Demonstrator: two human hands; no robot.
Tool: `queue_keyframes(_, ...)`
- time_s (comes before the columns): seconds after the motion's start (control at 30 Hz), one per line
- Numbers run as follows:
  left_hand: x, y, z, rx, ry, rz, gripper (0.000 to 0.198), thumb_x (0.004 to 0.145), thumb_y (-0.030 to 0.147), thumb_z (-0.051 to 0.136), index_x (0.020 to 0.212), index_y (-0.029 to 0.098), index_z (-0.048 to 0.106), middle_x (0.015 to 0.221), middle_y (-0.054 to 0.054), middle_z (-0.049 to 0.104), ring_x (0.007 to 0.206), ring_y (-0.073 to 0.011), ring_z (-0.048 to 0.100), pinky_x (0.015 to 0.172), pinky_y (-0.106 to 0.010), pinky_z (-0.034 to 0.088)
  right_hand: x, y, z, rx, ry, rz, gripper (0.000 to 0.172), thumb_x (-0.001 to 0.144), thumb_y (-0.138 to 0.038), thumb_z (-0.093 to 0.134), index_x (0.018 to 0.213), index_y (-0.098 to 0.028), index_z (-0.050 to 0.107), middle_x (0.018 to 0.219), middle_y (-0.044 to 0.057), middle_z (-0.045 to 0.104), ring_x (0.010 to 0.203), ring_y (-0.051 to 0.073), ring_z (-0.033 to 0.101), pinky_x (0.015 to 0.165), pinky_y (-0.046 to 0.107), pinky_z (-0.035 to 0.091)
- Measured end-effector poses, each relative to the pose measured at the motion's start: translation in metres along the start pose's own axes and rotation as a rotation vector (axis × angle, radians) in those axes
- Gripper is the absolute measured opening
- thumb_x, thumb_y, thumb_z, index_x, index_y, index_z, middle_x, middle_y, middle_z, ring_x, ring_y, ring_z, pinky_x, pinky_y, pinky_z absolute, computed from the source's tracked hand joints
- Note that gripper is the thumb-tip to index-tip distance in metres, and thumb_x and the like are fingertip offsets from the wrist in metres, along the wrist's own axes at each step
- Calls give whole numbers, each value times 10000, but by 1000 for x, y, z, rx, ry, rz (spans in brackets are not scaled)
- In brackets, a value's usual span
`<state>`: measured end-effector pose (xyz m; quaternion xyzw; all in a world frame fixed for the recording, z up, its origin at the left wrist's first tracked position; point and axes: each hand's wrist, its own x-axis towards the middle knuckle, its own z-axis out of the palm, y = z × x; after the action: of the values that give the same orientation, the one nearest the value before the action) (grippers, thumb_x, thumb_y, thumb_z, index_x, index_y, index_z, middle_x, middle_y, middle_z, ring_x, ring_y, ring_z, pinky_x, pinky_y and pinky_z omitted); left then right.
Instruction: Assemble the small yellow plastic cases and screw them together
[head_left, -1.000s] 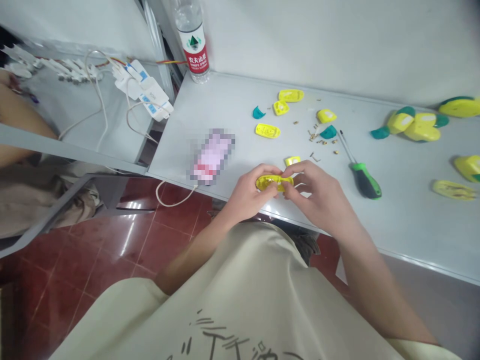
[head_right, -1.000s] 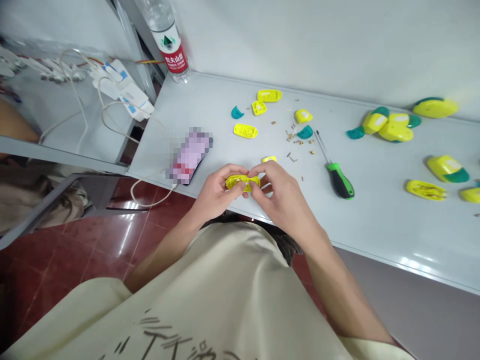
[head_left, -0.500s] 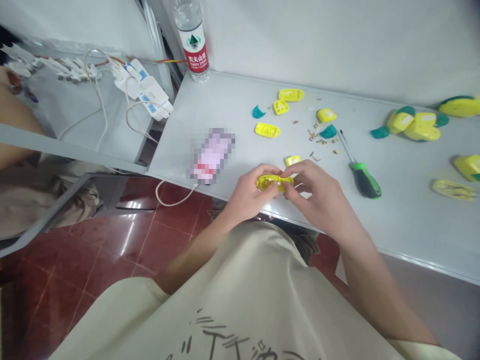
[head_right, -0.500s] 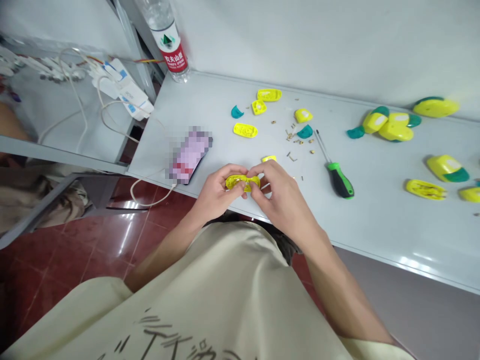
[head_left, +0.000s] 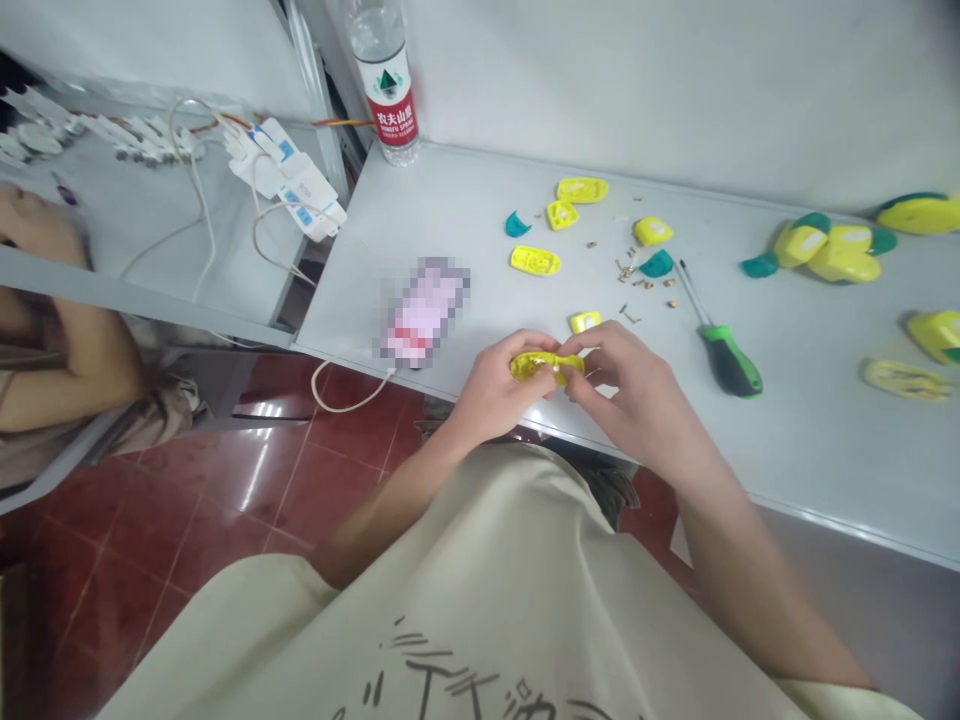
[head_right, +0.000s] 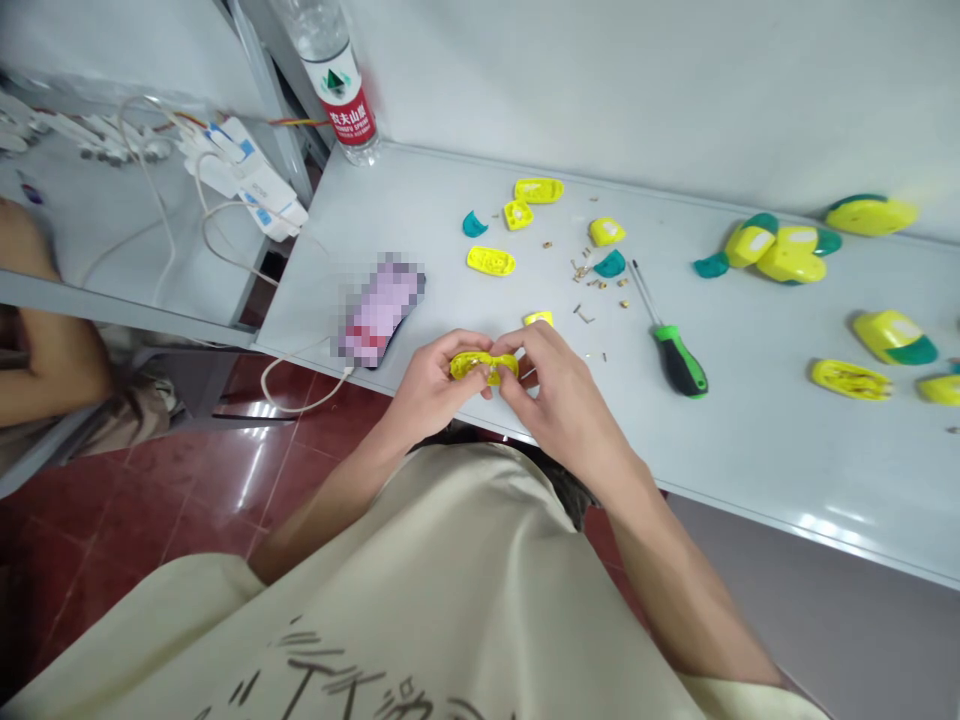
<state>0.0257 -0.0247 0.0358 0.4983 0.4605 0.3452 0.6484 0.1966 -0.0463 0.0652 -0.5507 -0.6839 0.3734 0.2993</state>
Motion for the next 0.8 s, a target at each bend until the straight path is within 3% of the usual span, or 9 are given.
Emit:
queue_keyframes(0.27,-4,5,1,51,-2,36,189,846,247,642,1024,183,629,907,-11,701,712,-91,636,710,-221,516,-3,-4,-2,-4,13,-17,145,929,-258,582,1074,-263,580,1056,34,618,802,151,657,741,330,573)
queue_keyframes(0.4,-16,17,2,206,66,167,193,867,226,625,1058,217,647,998,-13,708,842,-116,647,711,-207,498,-7,-10,-4,3,66,-89,187,930,-245,592,1114,-279,597,1106,53,604,882,174,654,759,351,594)
queue_keyframes(0.6,-28,24,4,371,136,405,186,875,187,598,1049,231,650,956,-7,713,785,-112,626,732,-231,510,-11,-18,-6,-6,124,-236,231,919,-187,606,1113,-312,599,1058,60,641,946,212,641,717,376,599)
queue_keyframes(0.8,-30,25,6,485,201,587,160,885,185,573,1020,228,648,936,-18,722,815,-124,658,759,-255,536,-15,-21,-7,-53,170,-287,285,889,-158,634,1113,-328,592,1019,53,669,923,231,651,710,405,582)
